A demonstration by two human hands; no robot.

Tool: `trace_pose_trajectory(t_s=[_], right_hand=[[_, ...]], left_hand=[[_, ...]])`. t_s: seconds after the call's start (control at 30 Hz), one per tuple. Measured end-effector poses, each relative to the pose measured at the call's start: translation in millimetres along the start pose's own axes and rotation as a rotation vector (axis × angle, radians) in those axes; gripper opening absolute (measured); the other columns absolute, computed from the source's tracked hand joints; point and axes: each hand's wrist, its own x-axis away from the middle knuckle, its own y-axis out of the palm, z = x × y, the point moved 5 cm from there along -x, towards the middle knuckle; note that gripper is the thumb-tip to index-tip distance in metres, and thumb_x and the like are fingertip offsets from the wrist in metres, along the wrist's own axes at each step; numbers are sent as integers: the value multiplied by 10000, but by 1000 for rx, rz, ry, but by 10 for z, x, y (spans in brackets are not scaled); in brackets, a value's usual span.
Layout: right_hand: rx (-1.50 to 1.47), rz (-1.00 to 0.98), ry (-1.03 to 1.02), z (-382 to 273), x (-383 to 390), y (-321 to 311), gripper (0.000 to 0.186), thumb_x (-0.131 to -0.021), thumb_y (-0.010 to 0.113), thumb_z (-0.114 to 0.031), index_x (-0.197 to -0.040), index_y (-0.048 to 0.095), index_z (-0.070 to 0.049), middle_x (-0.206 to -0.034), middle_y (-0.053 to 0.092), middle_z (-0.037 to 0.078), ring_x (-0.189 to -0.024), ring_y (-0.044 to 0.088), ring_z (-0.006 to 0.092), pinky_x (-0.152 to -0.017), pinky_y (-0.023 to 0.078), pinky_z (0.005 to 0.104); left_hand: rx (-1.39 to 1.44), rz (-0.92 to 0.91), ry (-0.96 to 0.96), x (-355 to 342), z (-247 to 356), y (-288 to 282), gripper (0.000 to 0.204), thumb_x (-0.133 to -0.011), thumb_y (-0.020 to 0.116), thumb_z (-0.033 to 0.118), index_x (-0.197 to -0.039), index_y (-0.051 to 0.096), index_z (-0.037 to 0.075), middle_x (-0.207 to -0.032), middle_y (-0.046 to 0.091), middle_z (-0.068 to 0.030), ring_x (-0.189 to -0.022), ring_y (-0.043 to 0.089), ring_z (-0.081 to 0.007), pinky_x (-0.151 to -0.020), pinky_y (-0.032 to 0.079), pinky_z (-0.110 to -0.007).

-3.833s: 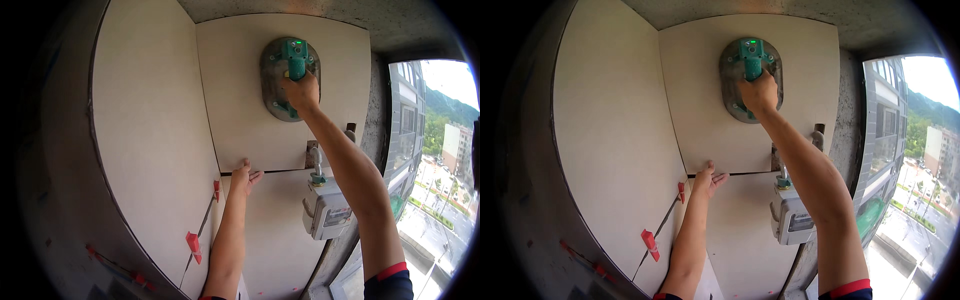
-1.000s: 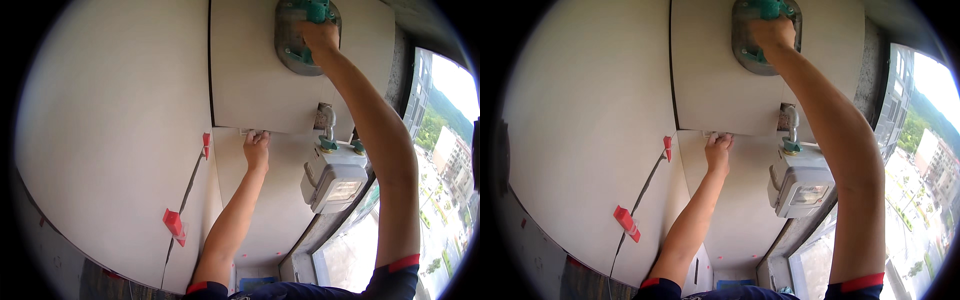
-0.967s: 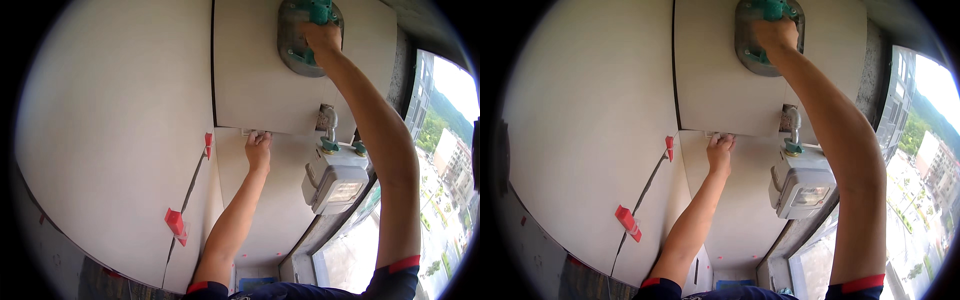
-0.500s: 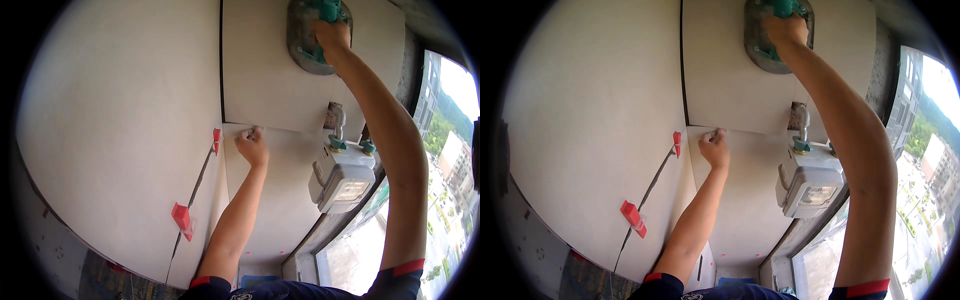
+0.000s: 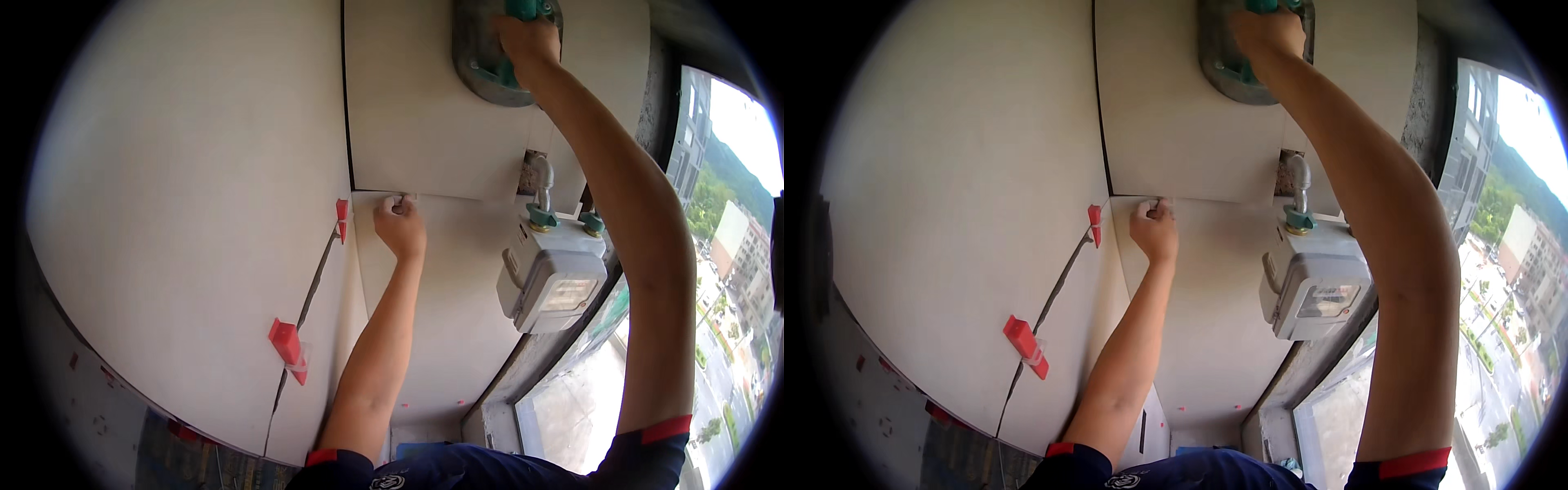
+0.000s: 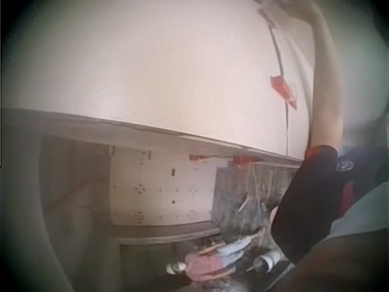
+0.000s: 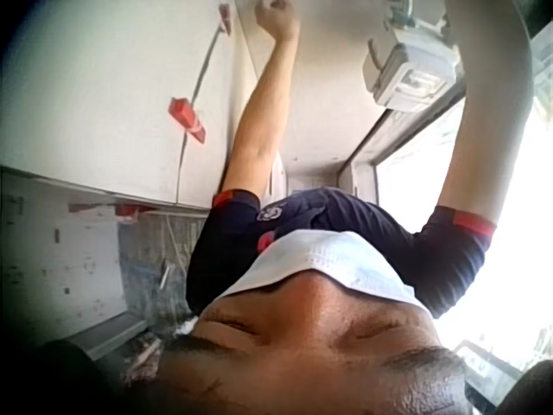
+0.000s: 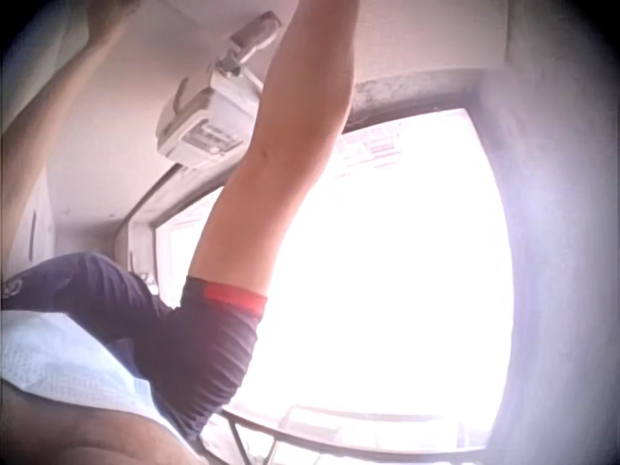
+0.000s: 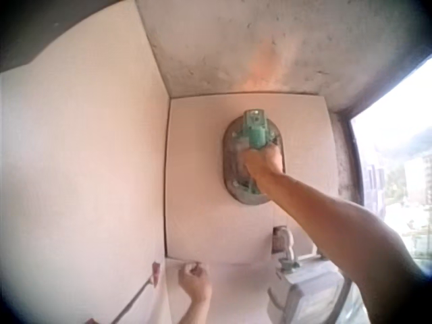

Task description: The person cuts a tile using a circular saw, wipes the tile surface, and uses a suction cup tool to position and install the tile onto a wall.

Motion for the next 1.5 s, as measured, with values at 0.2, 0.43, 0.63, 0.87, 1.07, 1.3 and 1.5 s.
trace_pose_trajectory(t_s=[0.2,0.43,0.63,0.87,1.07,1.3,1.5], right_hand=[[-133,-63,-40,23,16,-14,223,-670,723,-229,-719,633,-30,-662,625,81,-641,610,200,-626,491,366],[-128,-54,-46,-64,122,-93,157,-709,684,-190,-691,621,-48,-636,611,67,-608,594,181,-605,479,360],[-130,-44,0,-347,446,-200,315,-742,596,-138,-1000,636,38,-888,656,173,-803,644,246,-692,503,387],[-35,30,-1,-235,256,-129,325,-710,604,-128,-990,634,34,-841,652,161,-728,639,244,-607,494,374],[-38,-49,98,-216,321,-82,269,-711,613,-121,-951,642,-3,-782,643,126,-658,610,213,-577,475,379],[-104,-101,134,-35,68,79,232,-760,605,-139,-945,646,-5,-835,652,133,-687,617,213,-596,479,382],[-59,-52,94,-105,187,46,253,-788,602,-150,-983,646,5,-869,660,141,-757,630,227,-649,486,394]], left_hand=[[-197,-134,-29,-37,170,-44,181,-857,612,121,-777,614,-41,-708,633,-148,-645,630,-267,-633,499,-382],[-352,-236,59,-88,313,-86,165,-878,556,95,-834,603,-58,-857,660,-207,-814,649,-395,-706,511,-453],[-95,-249,-79,-186,96,-158,137,-878,614,71,-829,601,-57,-770,667,-145,-687,661,-281,-616,514,-376],[78,-256,-217,-122,296,-214,108,-866,659,29,-829,602,-54,-730,657,-93,-598,649,-156,-559,558,-276],[13,-262,-125,-148,195,-225,98,-859,654,14,-812,583,-36,-710,647,-83,-576,634,-143,-531,518,-264],[27,-204,-62,-150,268,-200,218,-843,648,-17,-1028,534,-4,-707,604,-72,-578,615,-163,-559,483,-301],[-22,-177,9,-108,330,-255,504,-847,655,-18,-1316,474,17,-688,504,-24,-558,595,-122,-537,485,-273]])
